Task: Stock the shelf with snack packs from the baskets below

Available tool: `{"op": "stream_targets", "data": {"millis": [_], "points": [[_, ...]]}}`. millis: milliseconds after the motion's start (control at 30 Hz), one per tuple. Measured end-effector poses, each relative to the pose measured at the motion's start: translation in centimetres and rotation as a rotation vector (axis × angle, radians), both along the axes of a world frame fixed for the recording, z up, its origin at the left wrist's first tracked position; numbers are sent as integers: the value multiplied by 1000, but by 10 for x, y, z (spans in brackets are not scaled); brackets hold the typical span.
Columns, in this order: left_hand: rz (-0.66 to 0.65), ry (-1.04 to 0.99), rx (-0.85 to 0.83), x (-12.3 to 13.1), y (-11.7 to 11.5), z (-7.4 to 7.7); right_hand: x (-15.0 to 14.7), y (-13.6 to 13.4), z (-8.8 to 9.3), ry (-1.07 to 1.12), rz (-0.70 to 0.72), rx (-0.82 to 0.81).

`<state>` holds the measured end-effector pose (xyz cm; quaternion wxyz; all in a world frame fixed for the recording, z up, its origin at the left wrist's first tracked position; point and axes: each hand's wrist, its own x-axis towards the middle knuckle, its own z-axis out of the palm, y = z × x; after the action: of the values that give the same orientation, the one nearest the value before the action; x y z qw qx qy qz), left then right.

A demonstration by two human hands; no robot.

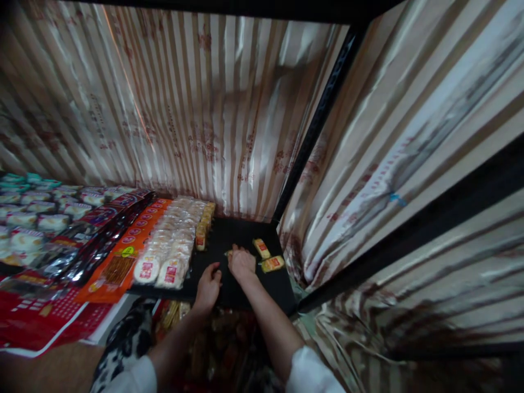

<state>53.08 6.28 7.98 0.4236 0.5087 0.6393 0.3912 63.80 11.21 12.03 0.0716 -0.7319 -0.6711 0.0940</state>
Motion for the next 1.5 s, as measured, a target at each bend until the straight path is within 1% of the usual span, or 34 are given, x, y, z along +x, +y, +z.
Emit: {"op": "stream_targets", "data": {"millis": [67,167,267,367,500,567,633,700,800,867,933,1000,1067,1133,1200,1233,1300,1367,1400,1500], "points": [[-46,58,-31,3,-11,8,-3,-4,2,3,18,-44],[-105,176,-68,0,-27,19,-13,-12,2,58,42,-54],[-87,282,-81,-8,-37,26,-23,-20,0,131,52,-61],[-29,321,-57,-19,-42,27,-28,-28,-1,169,45,-66],[20,322,1,-32,-44,24,-26,-37,1,179,44,-95],[21,335,27,-37,-45,24,-22,-42,4,166,45,-109],[-13,374,53,-41,-45,26,-18,-47,8,136,60,-97],[-64,419,79,-44,-44,30,-15,-53,11,120,131,-43],[-150,484,151,-49,-43,39,-13,-60,14,170,378,45],[-229,550,222,-54,-42,46,-13,-62,15,223,519,38],[-333,619,298,-58,-40,53,-14,-63,16,256,567,-11],[-422,657,348,-62,-38,59,-14,-63,16,266,571,-56],[-476,682,367,-65,-35,65,-14,-61,15,283,564,-73],[-481,688,378,-65,-33,68,-15,-59,12,342,526,-58],[-424,668,417,-63,-32,69,-17,-54,6,447,462,-31],[-366,652,445,-62,-32,69,-18,-51,2,515,421,-18],[-216,618,488,-57,-34,64,-23,-44,-6,650,312,13],[-92,574,485,-52,-36,56,-29,-36,-13,744,186,47],[-67,541,467,-49,-37,50,-32,-32,-16,768,128,61],[-64,410,368,-42,-35,34,-41,-19,-24,765,16,80]]}}
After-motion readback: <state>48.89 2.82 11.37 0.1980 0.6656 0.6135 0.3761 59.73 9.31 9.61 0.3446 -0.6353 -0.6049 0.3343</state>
